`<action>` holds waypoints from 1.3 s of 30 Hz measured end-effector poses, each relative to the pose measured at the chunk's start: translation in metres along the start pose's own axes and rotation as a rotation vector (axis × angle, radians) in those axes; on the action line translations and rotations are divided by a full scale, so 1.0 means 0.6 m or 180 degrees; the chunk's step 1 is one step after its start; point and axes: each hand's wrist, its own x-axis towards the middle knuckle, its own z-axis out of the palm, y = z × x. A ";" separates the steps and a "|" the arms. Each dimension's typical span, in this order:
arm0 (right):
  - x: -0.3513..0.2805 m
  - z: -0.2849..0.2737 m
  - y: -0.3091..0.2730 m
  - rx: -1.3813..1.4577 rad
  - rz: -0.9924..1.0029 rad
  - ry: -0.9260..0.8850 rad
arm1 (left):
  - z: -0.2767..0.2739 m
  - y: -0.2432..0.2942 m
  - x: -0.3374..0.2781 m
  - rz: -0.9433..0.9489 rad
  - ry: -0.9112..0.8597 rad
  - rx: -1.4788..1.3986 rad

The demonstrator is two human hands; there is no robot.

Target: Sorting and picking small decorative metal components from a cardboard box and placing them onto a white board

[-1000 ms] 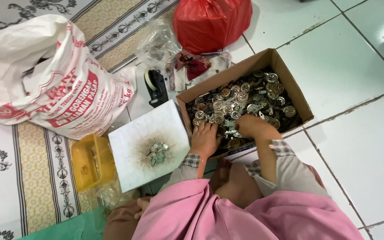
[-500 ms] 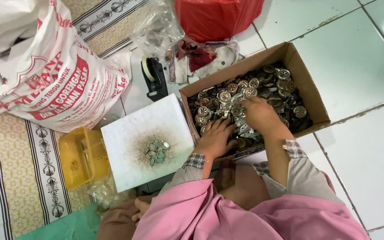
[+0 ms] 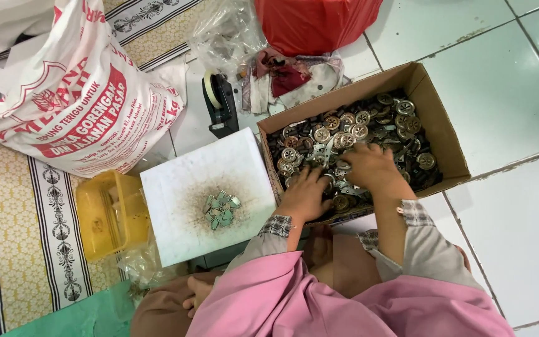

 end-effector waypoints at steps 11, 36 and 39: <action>0.016 0.013 0.003 0.0093 -0.0255 0.1038 | 0.043 -0.024 0.022 -0.0084 0.0494 -0.0014; 0.088 0.045 -0.034 0.0947 -0.0939 0.1011 | 0.077 -0.052 0.046 0.0190 0.1539 -0.0475; -0.007 -0.016 -0.038 0.1700 -0.0739 0.0381 | 0.079 -0.057 0.050 0.0384 0.1827 -0.0668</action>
